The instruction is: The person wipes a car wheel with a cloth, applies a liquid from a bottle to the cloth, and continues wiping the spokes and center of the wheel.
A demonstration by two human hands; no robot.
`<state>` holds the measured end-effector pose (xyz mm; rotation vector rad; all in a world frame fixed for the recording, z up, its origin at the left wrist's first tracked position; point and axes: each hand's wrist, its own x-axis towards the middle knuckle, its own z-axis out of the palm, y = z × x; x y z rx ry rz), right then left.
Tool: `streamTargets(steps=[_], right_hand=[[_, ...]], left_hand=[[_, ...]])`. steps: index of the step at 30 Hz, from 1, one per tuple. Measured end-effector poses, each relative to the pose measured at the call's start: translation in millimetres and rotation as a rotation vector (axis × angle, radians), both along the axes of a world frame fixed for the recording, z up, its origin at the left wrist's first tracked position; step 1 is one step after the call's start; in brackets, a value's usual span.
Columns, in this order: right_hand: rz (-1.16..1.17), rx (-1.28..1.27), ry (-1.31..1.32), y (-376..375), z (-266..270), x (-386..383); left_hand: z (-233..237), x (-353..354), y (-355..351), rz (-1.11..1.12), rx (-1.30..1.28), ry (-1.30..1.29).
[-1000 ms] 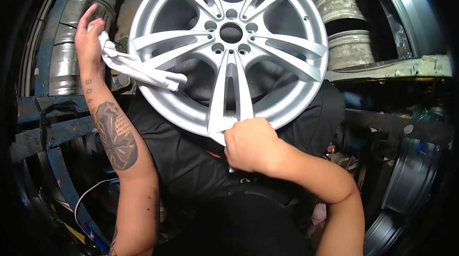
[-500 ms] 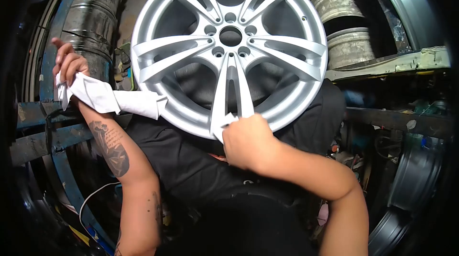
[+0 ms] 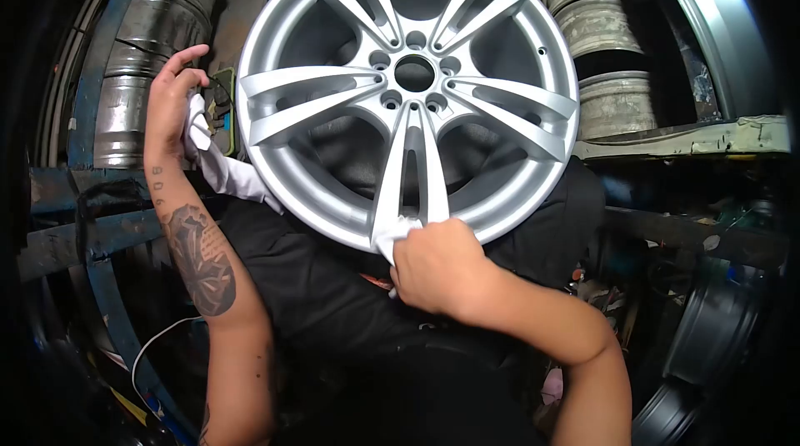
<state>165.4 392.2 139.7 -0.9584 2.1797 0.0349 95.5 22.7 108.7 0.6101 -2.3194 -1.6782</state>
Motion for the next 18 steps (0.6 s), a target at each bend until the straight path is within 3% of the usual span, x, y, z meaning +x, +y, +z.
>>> streamTargets(steps=[6,9,11,16,18], right_hand=[[-0.165,-0.133,0.054,10.1,-14.0,10.9],[-0.143,-0.220,0.038,18.0,3.0,26.1],[-0.248,-0.173,0.011,12.6,-17.9,12.4],[-0.134,-0.135,0.018,33.5,4.4,23.0],[-0.133,-0.180,0.086,28.9,-6.4,19.1]], left_hand=[[0.6,-8.9,31.4,-0.163,-0.066,-0.041],[-3.0,-16.3,42.3,-0.371,-0.095,-0.132],[-8.6,-22.4,52.5,-0.487,-0.178,-0.233],[-13.4,-31.6,75.0,-0.532,-0.081,-0.381],[-2.6,-33.2,81.8,-0.580,-0.170,-0.427]])
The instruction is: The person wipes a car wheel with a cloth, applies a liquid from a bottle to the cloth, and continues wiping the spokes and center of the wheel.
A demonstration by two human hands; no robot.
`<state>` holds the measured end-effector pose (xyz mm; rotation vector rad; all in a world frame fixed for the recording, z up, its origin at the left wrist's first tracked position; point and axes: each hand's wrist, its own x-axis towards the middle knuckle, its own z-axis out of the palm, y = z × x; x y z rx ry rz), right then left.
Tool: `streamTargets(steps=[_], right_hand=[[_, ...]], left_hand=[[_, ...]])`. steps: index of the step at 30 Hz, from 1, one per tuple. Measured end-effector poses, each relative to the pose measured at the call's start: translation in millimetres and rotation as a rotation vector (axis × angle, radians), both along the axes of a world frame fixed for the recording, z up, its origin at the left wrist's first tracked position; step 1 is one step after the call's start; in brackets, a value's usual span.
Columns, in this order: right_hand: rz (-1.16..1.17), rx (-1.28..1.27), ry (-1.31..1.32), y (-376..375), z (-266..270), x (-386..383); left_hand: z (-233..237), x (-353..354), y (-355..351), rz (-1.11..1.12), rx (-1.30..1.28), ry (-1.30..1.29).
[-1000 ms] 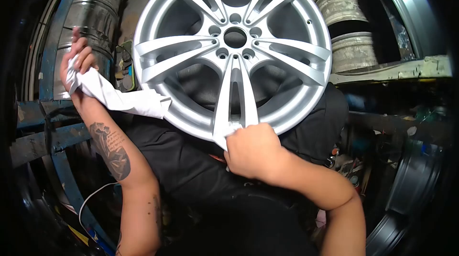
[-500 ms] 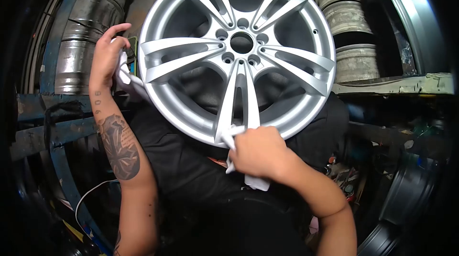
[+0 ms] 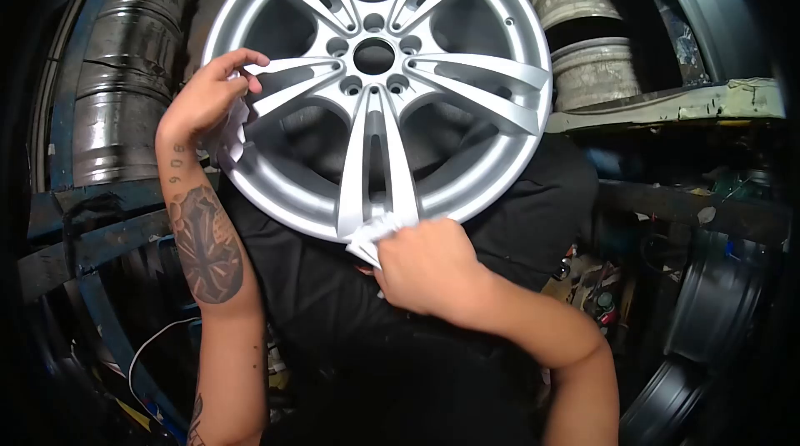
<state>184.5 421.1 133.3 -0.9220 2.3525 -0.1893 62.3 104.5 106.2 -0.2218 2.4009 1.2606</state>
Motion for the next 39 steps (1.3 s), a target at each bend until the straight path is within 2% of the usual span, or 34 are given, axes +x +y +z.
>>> streamTargets(steps=[2,5,8,9,11,14,17,20,23,24,28,30,33,38,39], right_hand=[[0.006,-0.029,0.038,-8.1,-14.9,-6.8],[0.005,0.021,0.106,-5.3,-4.5,19.6],[-0.043,-0.056,0.072,-11.2,-4.9,6.6],[-0.062,-0.104,0.077,-15.1,-23.3,-5.8],[-0.019,-0.015,0.020,-14.0,-24.0,-11.7],[-0.072,0.015,-0.007,-4.5,6.0,10.2],[-0.136,-0.049,0.036,-21.9,-29.0,-10.9],[-0.091,0.014,-0.054,-8.2,1.5,-16.9],[-0.074,0.013,-0.272,23.6,64.5,-18.1],[-0.097,0.026,-0.196,36.4,70.5,-11.2],[-0.095,0.003,-0.047,47.8,59.0,-7.0],[-0.015,0.029,-0.021,29.9,44.4,-10.0],[0.146,0.074,-0.006,14.6,-8.8,-8.1],[0.447,0.185,0.107,-17.2,1.5,-25.8],[0.550,0.305,0.045,-33.3,-0.5,-39.6]], left_hand=[[-1.4,-3.6,5.4,-0.011,0.055,0.010],[-10.2,-10.0,7.0,-0.019,0.057,-0.014],[-5.8,-0.2,12.2,0.018,0.050,0.056],[-4.7,2.1,14.9,0.011,0.065,0.036],[-0.3,0.7,19.2,-0.019,0.087,0.004],[-5.9,1.8,20.2,-0.049,0.004,0.025],[-2.9,7.3,23.0,-0.045,-0.014,0.035],[2.1,7.3,20.3,-0.035,-0.033,-0.007],[-6.8,19.4,7.5,-0.036,-0.011,0.135],[-9.5,22.7,2.0,-0.058,-0.051,0.209],[9.1,37.9,9.3,-0.079,-0.028,0.163],[5.5,35.5,10.5,-0.079,-0.036,0.159],[-0.7,32.6,11.0,-0.078,-0.045,0.161],[-5.1,23.9,10.9,-0.060,-0.054,0.115],[-4.0,20.7,13.3,-0.063,-0.064,0.109]])
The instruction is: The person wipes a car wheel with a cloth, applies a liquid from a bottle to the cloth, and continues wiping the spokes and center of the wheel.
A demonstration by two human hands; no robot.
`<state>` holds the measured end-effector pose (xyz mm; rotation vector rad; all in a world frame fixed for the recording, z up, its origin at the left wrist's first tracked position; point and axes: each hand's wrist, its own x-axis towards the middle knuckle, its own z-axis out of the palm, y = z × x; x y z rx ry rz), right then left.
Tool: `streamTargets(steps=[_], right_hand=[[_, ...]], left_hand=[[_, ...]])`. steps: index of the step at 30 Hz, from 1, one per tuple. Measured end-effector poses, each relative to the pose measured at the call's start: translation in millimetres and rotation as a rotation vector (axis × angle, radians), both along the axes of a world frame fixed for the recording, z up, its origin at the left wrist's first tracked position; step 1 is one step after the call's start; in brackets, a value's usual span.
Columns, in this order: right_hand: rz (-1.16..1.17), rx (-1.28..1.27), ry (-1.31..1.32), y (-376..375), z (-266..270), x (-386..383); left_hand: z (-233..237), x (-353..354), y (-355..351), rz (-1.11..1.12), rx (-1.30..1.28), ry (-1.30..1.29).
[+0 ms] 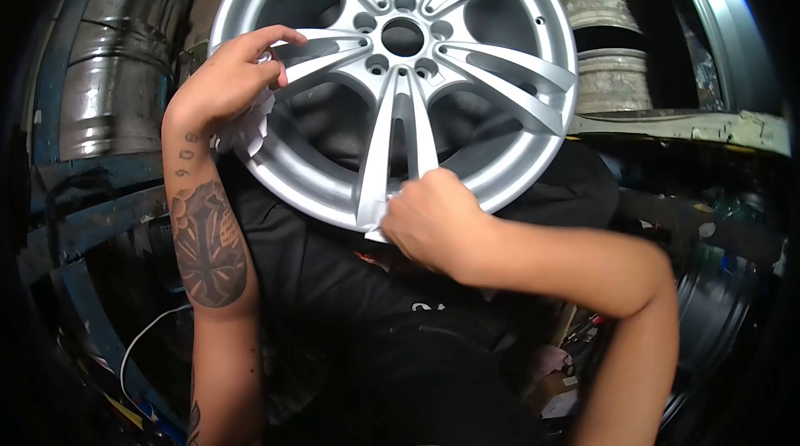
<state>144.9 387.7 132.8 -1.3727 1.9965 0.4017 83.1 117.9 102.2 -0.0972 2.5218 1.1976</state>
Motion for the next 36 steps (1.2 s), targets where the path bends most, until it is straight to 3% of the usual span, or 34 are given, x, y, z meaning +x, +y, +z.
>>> streamTargets(steps=[2,8,10,14,20,22,26,28,30,33,36], right_hand=[[0.182,0.151,0.025,-14.3,8.9,-0.4],[0.285,-0.038,0.016,-15.3,-4.4,-19.0],[0.444,0.251,0.039,-30.8,32.0,-3.6],[-0.038,0.017,-0.182,-6.9,0.7,-22.8],[-0.543,-0.204,-0.059,20.7,6.3,40.1],[-0.589,-0.192,-0.042,14.4,-5.1,46.2],[-0.620,-0.074,-0.121,19.0,27.8,43.3],[-0.688,-0.120,-0.094,10.5,4.5,38.1],[-0.622,-0.133,-0.075,10.8,-0.2,32.3],[-0.546,0.023,-0.135,9.3,29.7,32.6],[-0.587,-0.133,-0.030,6.1,-14.3,30.0]], left_hand=[[-0.9,-3.5,2.7,0.009,0.027,-0.030],[-5.5,-9.8,0.5,-0.038,0.000,-0.013],[-6.5,-12.7,-1.7,-0.095,-0.011,-0.022],[-5.6,-12.1,8.6,-0.028,0.008,-0.023],[-17.4,-8.2,5.9,-0.027,0.053,-0.016],[-4.2,-7.2,11.6,0.005,0.121,-0.075],[-7.8,-9.9,6.8,0.032,0.087,-0.071],[-11.3,-13.2,6.5,-0.004,0.079,-0.047],[-6.1,-10.7,9.4,0.037,0.152,-0.111],[-13.9,-7.7,2.6,0.001,0.057,-0.043],[-7.4,-3.0,1.8,0.022,0.052,-0.027]])
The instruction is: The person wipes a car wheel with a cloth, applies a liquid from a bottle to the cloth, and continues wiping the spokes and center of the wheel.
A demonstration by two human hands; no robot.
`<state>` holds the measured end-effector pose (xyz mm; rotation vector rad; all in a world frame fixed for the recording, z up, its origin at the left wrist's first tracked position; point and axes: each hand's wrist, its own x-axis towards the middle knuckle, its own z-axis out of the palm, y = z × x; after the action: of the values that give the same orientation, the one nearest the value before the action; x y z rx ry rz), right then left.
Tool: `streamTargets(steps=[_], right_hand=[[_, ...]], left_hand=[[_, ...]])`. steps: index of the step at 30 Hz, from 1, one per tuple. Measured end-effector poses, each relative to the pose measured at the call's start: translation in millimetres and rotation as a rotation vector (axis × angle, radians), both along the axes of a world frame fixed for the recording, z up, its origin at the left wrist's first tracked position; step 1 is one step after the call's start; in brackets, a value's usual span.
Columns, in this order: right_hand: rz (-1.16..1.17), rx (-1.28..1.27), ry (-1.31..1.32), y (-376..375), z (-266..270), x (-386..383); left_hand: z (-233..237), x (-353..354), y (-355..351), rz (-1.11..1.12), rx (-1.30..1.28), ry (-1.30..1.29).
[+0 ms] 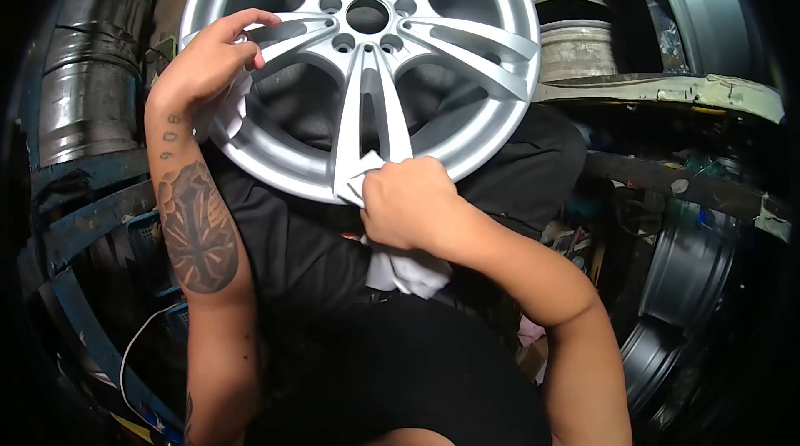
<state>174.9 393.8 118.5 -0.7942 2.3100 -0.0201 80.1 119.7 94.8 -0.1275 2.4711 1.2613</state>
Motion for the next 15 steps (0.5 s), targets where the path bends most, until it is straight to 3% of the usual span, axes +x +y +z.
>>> streamTargets(steps=[4,7,9,13,15], right_hand=[[0.096,0.114,0.000,3.6,30.3,9.3],[0.106,-0.020,0.085,-1.6,14.6,7.6],[0.118,0.033,0.024,-2.9,4.9,2.7],[0.126,0.109,-0.045,1.5,38.7,1.7],[0.118,0.025,0.004,-2.7,11.2,-4.9]], left_hand=[[-9.9,1.3,-4.5,0.009,0.049,-0.036],[-5.0,1.4,-1.5,0.023,0.070,-0.022],[-7.0,-2.7,1.4,-0.014,0.074,-0.006],[-10.1,-4.4,4.3,-0.052,-0.056,0.043],[-9.3,-7.4,5.2,-0.041,-0.048,0.055]])
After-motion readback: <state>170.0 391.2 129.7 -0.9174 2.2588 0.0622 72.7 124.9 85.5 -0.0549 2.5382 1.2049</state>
